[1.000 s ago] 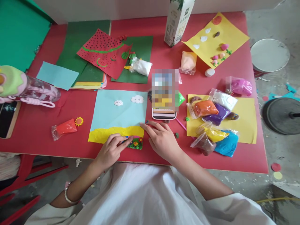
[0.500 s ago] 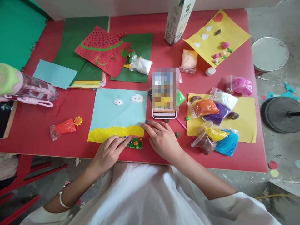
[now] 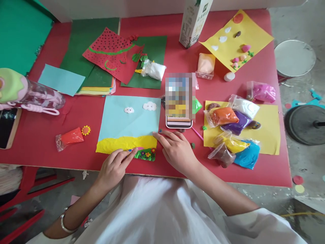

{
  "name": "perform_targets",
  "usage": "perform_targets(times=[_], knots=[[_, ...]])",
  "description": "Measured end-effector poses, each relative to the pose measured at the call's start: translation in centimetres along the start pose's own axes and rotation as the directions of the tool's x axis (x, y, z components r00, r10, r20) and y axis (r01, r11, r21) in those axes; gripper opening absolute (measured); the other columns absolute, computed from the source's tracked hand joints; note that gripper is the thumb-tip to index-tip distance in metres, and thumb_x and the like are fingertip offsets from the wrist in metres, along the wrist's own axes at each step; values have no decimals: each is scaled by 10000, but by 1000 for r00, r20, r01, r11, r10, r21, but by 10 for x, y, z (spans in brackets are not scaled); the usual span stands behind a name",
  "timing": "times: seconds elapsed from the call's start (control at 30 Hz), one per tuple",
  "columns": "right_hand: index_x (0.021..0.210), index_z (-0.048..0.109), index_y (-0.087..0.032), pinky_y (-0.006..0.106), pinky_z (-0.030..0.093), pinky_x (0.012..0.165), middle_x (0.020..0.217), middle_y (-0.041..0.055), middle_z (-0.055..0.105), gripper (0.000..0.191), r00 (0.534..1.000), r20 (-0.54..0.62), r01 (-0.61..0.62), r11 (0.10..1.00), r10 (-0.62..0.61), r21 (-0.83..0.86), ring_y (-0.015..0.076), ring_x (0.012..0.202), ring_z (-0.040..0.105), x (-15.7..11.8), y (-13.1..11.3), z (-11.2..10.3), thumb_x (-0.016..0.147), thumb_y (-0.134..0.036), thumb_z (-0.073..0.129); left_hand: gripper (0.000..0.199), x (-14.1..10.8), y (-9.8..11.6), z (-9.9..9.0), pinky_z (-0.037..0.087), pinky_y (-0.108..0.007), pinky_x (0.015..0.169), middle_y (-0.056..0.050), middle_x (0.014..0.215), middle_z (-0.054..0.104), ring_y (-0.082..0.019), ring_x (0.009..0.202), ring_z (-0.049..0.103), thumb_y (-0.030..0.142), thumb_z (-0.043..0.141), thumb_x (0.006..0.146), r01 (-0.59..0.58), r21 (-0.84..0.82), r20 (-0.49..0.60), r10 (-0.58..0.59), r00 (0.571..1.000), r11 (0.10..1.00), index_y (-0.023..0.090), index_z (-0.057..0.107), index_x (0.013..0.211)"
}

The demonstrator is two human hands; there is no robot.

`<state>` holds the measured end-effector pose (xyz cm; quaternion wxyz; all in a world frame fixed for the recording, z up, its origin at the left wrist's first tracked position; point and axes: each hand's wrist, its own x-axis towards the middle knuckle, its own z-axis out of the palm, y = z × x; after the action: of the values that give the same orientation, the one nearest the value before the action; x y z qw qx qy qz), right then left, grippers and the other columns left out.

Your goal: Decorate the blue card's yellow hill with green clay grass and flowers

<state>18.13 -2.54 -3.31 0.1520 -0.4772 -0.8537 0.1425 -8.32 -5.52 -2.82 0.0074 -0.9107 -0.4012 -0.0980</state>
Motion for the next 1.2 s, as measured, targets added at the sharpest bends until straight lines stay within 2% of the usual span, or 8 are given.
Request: perform_targets(times=[0.2, 0.3, 0.4, 0.5, 0.63, 0.73, 0.9, 1.2], knots=[[1398, 494, -157, 389, 464, 913, 1146, 123, 710, 489, 1000, 15, -15, 1000, 15, 1, 231, 1185, 590, -1, -1, 1, 928, -89, 380, 628, -9, 2, -7, 512, -275, 881, -42, 888, 677, -159, 868, 625, 28, 412, 951, 57, -24, 15, -56, 998, 998, 223, 300, 1537], [1376, 509, -148, 382, 459, 918, 1126, 118, 714, 465, 1000, 5, -10, 1000, 10, -6, 224, 1178, 592, -1, -1, 1, 935, -93, 374, 671, -8, 3, -14, 498, -276, 883, -48, 886, 654, -161, 873, 601, 13, 452, 940, 120, -8, -66, -120, 991, 993, 248, 276, 1543], [1393, 493, -164, 381, 457, 917, 1137, 110, 713, 492, 1000, 7, -14, 1000, 13, 10, 225, 1189, 586, -1, -1, 0, 921, -79, 382, 677, 3, 7, -13, 490, -264, 880, -50, 924, 649, -155, 902, 597, 26, 477, 944, 163, -42, -155, -167, 974, 986, 271, 274, 1541], [1410, 476, -171, 387, 459, 917, 1159, 104, 708, 521, 1000, 19, -12, 1000, 11, 25, 228, 1202, 577, -1, -1, 0, 907, -69, 389, 652, 19, 10, -3, 493, -259, 892, -38, 948, 664, -144, 903, 605, 36, 460, 956, 75, -86, -110, -85, 990, 993, 247, 269, 1543], [1417, 473, -168, 388, 467, 916, 1163, 110, 706, 526, 1000, 17, -7, 1000, 7, 25, 228, 1189, 586, -1, -1, 0, 907, -72, 389, 585, 28, 7, 6, 524, -271, 839, -36, 956, 672, -161, 912, 609, 56, 460, 957, 4, -61, -1, -4, 1000, 998, 247, 370, 1503], [1432, 459, -191, 390, 472, 917, 1165, 98, 709, 553, 1000, 21, -18, 999, 18, 27, 231, 1195, 588, -1, -1, 0, 897, -65, 392, 529, 26, 3, 3, 535, -267, 816, -39, 940, 670, -160, 908, 616, 57, 462, 955, -19, -41, 35, 21, 999, 999, 219, 444, 1458], [1382, 502, -157, 380, 476, 901, 1153, 109, 712, 507, 1000, 10, -4, 1000, 4, 14, 227, 1184, 598, 0, -1, -1, 899, -57, 386, 431, 19, -1, -5, 532, -273, 805, -46, 930, 685, -167, 921, 621, 36, 474, 942, -40, 28, 52, 38, 998, 999, 151, 550, 1350], [1362, 514, -142, 361, 453, 904, 1130, 112, 711, 471, 1000, 2, -2, 1000, 2, -19, 216, 1170, 596, -1, -1, 0, 921, -71, 367, 454, 4, -8, -11, 526, -276, 790, -48, 923, 687, -170, 895, 613, 18, 459, 933, -39, 91, 43, 35, 998, 995, 140, 535, 1363]])
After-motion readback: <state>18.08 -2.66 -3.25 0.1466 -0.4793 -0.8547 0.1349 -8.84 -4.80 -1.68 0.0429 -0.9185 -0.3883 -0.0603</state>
